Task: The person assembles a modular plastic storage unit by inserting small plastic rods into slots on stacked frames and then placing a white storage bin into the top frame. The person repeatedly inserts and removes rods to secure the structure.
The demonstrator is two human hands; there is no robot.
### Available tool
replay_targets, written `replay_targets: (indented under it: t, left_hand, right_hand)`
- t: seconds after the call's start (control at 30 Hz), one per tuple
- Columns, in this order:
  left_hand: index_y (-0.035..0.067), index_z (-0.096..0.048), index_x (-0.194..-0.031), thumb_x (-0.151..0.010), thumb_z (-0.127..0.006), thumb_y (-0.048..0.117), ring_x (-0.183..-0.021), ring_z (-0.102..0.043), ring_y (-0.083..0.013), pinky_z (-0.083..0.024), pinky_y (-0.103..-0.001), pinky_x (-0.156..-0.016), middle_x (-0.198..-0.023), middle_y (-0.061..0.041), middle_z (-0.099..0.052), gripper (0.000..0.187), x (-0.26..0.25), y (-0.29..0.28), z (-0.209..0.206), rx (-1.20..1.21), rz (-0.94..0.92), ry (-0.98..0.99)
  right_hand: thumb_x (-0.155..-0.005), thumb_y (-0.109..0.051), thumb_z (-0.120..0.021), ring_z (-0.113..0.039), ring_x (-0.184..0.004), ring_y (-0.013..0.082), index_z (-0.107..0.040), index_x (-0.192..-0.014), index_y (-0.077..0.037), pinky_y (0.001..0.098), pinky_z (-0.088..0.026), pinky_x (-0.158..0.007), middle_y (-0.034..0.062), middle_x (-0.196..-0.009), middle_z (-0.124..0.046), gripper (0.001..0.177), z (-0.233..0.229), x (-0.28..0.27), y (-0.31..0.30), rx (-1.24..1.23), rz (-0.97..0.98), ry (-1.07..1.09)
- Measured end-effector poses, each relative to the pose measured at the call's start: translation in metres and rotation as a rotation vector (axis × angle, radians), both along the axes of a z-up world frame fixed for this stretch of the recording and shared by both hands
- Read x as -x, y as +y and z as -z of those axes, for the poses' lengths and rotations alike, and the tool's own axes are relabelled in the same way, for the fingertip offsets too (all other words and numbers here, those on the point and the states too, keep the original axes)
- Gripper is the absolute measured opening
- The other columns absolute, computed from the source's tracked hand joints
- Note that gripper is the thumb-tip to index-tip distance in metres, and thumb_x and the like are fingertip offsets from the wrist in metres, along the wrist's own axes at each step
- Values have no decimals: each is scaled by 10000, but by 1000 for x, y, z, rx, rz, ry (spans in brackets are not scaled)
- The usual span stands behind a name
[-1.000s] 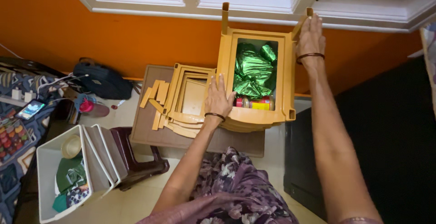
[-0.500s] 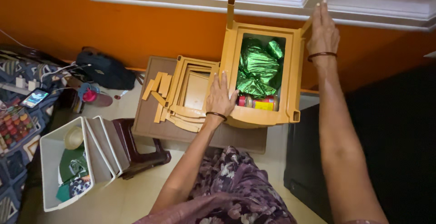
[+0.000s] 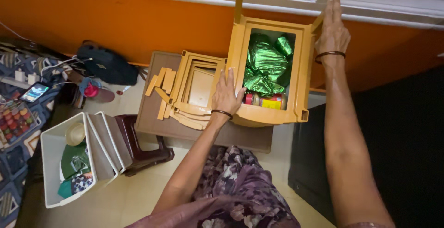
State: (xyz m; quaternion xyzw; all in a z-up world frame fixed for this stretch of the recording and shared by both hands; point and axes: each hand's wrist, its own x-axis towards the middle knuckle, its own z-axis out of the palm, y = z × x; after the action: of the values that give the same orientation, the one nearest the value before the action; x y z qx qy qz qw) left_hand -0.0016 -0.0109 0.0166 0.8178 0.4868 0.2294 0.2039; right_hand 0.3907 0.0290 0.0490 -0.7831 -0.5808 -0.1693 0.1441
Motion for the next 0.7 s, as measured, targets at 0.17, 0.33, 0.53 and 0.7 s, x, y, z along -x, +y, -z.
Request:
replay_targets:
  t: [0.17, 0.33, 0.53, 0.7]
  left_hand:
    - [27, -268, -1581, -950, -662, 417, -1343, -450, -519, -461, -532, -1047, -1578, -349, -303, 840, 1, 1, -5, 43, -1, -4]
    - [31, -265, -1586, -946, -667, 402, -1357, -424, -524, -437, -532, -1071, -1566, -347, -301, 842, -1, 2, -1, 44, -10, -35]
    - [8, -311, -1596, -1031, -546, 307, -1391, -427, -521, -411, -518, -1132, -1567, -365, -333, 682, -1, 11, 37, 1, 23, -219]
    - [12, -508, -1472, -1096, -445, 280, -1334, -541, -427, -446, -461, -1118, -1458, -267, -545, 466, 33, 22, 83, 184, -24, -564]
  right_hand:
    - [-784, 123, -746, -579, -1235, 383, -303, -1659, -33, 426, -592, -879, 222, -1711, -240, 994, -29, 15, -13, 64, -19, 12]
    - [-867, 88, -706, -264, -1490, 442, -323, -1693, -49, 487, -455, -1083, 332, -1682, -201, 921, -30, 97, -38, 3, 93, 150]
    - [-951, -110, -690, -398, -1447, 469, -493, -1515, -23, 481, -381, -1179, 299, -1627, -323, 603, 3, 243, -84, -2, -354, 665]
    - [-996, -150, -636, -471, -1421, 440, -587, -1424, -38, 485, -403, -1169, 225, -1581, -444, 445, 23, 311, -89, -34, -310, 719]
